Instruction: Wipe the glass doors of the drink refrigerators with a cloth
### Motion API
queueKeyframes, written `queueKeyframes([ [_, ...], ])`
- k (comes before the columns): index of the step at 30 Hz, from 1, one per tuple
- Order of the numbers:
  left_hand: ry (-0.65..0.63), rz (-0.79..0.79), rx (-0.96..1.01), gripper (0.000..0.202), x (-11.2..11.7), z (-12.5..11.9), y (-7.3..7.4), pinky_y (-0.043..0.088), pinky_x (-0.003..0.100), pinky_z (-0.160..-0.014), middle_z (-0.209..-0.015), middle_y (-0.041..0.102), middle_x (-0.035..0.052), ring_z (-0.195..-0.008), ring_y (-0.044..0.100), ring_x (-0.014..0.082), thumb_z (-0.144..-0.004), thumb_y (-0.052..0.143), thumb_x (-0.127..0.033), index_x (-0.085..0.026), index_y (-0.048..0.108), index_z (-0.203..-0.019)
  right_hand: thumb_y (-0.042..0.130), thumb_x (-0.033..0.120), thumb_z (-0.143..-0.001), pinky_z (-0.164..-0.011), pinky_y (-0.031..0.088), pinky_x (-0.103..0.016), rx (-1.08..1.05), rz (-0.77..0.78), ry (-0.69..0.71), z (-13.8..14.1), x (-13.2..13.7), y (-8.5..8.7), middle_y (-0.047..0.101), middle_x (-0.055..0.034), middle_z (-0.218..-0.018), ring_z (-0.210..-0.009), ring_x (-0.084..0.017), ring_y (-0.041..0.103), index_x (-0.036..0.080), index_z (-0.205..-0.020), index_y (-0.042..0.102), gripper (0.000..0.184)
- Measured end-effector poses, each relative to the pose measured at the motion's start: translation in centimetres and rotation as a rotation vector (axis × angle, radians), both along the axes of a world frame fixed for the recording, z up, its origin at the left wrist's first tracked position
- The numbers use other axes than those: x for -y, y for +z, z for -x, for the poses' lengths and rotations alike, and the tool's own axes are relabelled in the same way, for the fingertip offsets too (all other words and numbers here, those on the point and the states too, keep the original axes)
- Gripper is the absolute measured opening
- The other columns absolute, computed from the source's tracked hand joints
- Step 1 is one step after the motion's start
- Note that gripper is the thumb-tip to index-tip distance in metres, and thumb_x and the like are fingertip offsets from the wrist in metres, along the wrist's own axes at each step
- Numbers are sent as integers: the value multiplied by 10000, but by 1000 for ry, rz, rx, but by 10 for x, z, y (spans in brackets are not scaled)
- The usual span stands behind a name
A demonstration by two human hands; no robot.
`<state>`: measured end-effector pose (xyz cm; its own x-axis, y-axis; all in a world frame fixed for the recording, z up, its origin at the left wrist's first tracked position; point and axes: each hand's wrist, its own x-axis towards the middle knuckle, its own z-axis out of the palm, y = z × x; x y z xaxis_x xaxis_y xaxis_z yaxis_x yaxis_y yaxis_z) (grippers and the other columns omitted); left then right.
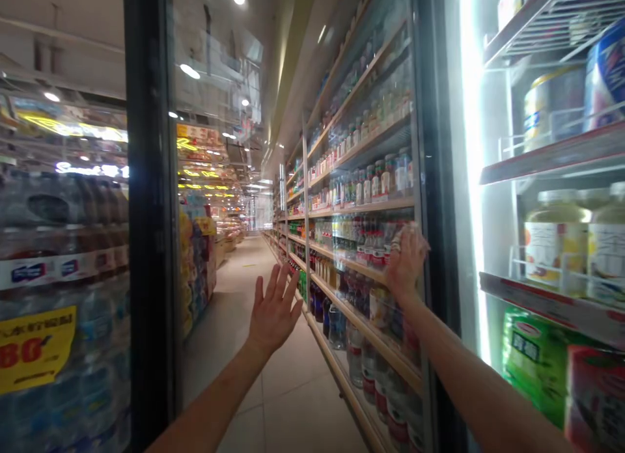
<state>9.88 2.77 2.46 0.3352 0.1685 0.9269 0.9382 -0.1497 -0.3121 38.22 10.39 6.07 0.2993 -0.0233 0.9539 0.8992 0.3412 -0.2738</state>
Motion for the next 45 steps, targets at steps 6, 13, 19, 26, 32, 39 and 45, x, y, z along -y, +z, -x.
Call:
queueKeyframes([
  [6, 14, -4, 3, 495, 3, 0, 1, 104, 448, -1117, -1404, 392, 111, -1330, 308, 249, -859, 444, -397, -188, 449, -1308, 370, 223, -822, -1104, 156, -499, 627, -20, 117, 45, 19, -12, 384, -73, -1421, -1355, -225, 256, 235, -1385, 341, 564],
  [13, 8, -9, -99, 453, 14, 11, 25, 139, 404, -1113, -1372, 449, 89, -1285, 386, 227, -868, 436, -375, -216, 469, -1291, 294, 229, -843, -1038, 208, -595, -44, -24, 26, 6, -1, 14, 283, -147, -1464, -1348, -302, 250, 171, -1418, 272, 578],
  [19, 72, -62, 43, 537, 5, 24, 74, 132, 488, -1102, -1464, 269, 151, -1369, 205, 275, -884, 388, -404, -149, 367, -1356, 368, 228, -813, -1093, 186, -504, 494, -10, 76, 13, 7, 13, 342, -78, -1444, -1357, -237, 248, 231, -1377, 354, 565],
  [26, 66, -59, 76, 580, 0, 27, 81, 117, 503, -1105, -1476, 231, 159, -1388, 130, 261, -889, 372, -409, -149, 277, -1398, 299, 225, -830, -1047, 236, -562, 63, 16, 18, 0, 1, 39, 341, -148, -1433, -1342, -287, 269, 144, -1370, 366, 550],
  [32, 62, -88, 73, 576, 1, 26, 81, 135, 500, -1101, -1467, 257, 164, -1384, 149, 264, -888, 381, -408, -144, 291, -1392, 370, 211, -802, -1110, 157, -490, 695, -27, 88, 46, 17, 30, 391, -72, -1417, -1363, -219, 235, 217, -1322, 438, 525],
  [39, 76, -86, 73, 568, 1, 25, 81, 129, 495, -1102, -1464, 264, 159, -1381, 164, 262, -884, 394, -406, -147, 312, -1383, 290, 227, -844, -1040, 219, -587, 1, -8, 43, 8, 0, 64, 330, -156, -1438, -1347, -294, 259, 152, -1401, 308, 562],
  [45, 73, -81, 79, 564, 2, 26, 81, 133, 501, -1097, -1461, 275, 156, -1375, 187, 268, -886, 372, -408, -144, 314, -1381, 383, 195, -798, -1116, 145, -474, 614, 30, 87, 48, 16, 62, 338, -62, -1450, -1368, -213, 217, 225, -1382, 345, 587],
])
